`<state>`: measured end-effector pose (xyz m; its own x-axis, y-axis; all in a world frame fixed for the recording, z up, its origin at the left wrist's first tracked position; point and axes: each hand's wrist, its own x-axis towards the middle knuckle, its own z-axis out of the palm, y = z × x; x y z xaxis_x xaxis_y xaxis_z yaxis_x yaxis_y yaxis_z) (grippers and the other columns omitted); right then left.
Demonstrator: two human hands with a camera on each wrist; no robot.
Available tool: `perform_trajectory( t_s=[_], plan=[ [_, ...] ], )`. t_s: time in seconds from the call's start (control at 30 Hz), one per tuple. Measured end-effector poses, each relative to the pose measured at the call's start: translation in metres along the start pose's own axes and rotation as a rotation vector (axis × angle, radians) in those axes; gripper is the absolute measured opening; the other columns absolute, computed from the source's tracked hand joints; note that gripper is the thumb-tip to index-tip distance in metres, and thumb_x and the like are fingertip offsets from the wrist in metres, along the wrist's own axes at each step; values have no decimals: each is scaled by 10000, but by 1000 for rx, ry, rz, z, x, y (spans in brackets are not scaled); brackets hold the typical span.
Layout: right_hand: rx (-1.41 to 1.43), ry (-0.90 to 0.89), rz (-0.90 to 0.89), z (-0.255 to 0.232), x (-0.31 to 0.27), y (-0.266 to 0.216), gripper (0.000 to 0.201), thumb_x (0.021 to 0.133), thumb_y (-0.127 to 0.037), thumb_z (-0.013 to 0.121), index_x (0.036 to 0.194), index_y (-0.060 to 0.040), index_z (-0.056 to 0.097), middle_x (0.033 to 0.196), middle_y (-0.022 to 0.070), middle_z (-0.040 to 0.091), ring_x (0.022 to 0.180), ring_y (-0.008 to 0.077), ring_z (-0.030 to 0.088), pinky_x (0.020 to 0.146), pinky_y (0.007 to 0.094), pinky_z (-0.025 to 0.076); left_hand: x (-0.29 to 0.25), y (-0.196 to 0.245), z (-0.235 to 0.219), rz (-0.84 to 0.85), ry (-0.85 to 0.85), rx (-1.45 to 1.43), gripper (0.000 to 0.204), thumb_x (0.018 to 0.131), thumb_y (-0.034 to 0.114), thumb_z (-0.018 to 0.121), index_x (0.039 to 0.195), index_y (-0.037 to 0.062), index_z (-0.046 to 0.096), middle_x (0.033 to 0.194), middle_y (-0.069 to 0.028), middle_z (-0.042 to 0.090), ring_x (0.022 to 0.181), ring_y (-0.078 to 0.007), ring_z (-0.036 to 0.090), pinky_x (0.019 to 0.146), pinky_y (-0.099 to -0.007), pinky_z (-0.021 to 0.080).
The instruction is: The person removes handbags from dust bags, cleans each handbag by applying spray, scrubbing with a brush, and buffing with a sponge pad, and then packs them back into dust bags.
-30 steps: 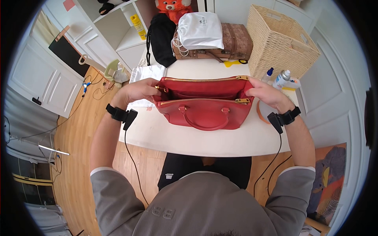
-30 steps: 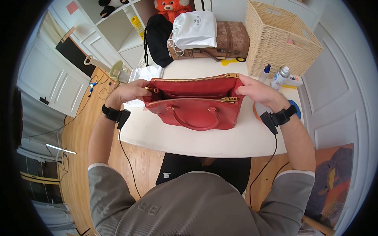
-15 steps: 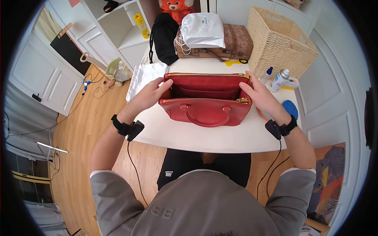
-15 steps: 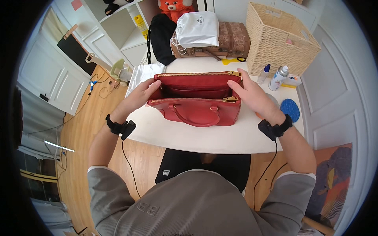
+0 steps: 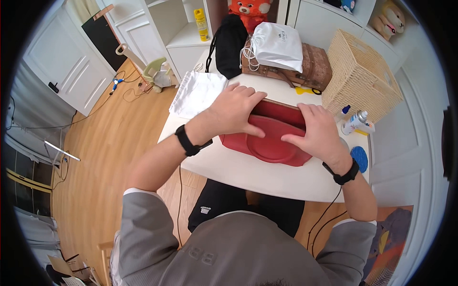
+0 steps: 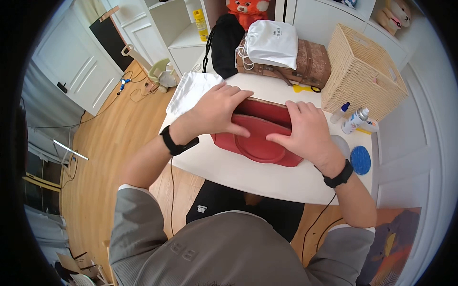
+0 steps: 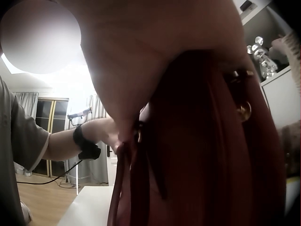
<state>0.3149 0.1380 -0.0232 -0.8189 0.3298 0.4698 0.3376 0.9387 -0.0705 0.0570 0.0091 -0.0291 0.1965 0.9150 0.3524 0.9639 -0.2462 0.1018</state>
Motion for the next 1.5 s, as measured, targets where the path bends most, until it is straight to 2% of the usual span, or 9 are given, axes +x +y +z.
perform_trajectory(
  t_s=[0.07, 0.13, 0.3, 0.47, 0.53, 0.67, 1.03, 1.2, 1.5],
  plan=[
    [33, -126, 102, 11, -1, 2, 624, 761, -525, 877, 1033, 1, 676, 995, 201, 718, 965, 372, 690, 879, 480, 536, -1, -5, 8, -39, 31, -29, 690, 729, 497, 915, 1192, 43, 676, 1006, -143, 685, 988, -353, 685, 922, -464, 552],
    [81, 70, 51, 22, -5, 8, 537, 770, -514, 868, 843, -43, 620, 742, 140, 678, 749, 345, 679, 742, 455, 548, 1, -6, 19, 16, 217, -40, 460, 711, 402, 923, 892, 48, 693, 763, -95, 656, 727, -324, 677, 655, -430, 541],
    [46, 146, 58, 26, -10, 7, 511, 780, -502, 859, 799, -48, 627, 721, 137, 672, 740, 340, 681, 727, 439, 551, -1, 2, 22, -28, 258, -78, 395, 675, 273, 948, 898, 41, 718, 789, -108, 681, 717, -327, 687, 663, -407, 552],
    [85, 230, 1, 31, -15, 12, 516, 755, -491, 889, 775, -47, 628, 698, 111, 641, 674, 317, 645, 658, 422, 524, -14, -13, 11, -29, 170, -291, 515, 706, 227, 951, 1117, 3, 737, 982, -125, 725, 873, -287, 738, 815, -364, 593],
    [95, 231, 5, 31, -14, 17, 524, 755, -504, 888, 777, -44, 637, 697, 116, 645, 677, 321, 651, 657, 424, 526, -25, -33, 16, -113, 141, -641, 581, 790, 177, 918, 1279, -6, 663, 1176, -105, 701, 1048, -242, 724, 949, -357, 574],
    [142, 145, 78, 38, -1, 37, 547, 765, -542, 880, 787, -36, 674, 697, 132, 675, 676, 334, 681, 648, 416, 539, -29, -47, 31, -263, 64, -871, 520, 908, 77, 841, 1355, 16, 583, 1215, -94, 708, 1132, -151, 676, 979, -328, 555],
    [263, 122, 183, 47, 43, 75, 515, 888, -536, 788, 753, -43, 730, 666, 143, 707, 637, 343, 701, 637, 427, 561, 29, -78, 11, -399, -169, -766, 419, 931, 284, 849, 1205, 22, 671, 1048, -8, 717, 962, -86, 633, 880, -265, 519],
    [258, 198, 227, 57, 48, 80, 396, 948, -383, 748, 756, -37, 724, 667, 156, 702, 617, 335, 695, 605, 415, 544, 26, -85, 24, -318, -49, -854, 338, 942, 267, 839, 1106, -5, 722, 948, 1, 715, 874, -68, 605, 804, -262, 518],
    [224, 250, 239, 66, 55, 90, 328, 943, -314, 707, 742, -56, 724, 653, 165, 689, 625, 367, 694, 617, 456, 554, 34, -111, 27, -287, -130, -928, 396, 987, 248, 778, 1208, -74, 716, 994, -24, 733, 909, -79, 624, 840, -278, 540]
  ],
)
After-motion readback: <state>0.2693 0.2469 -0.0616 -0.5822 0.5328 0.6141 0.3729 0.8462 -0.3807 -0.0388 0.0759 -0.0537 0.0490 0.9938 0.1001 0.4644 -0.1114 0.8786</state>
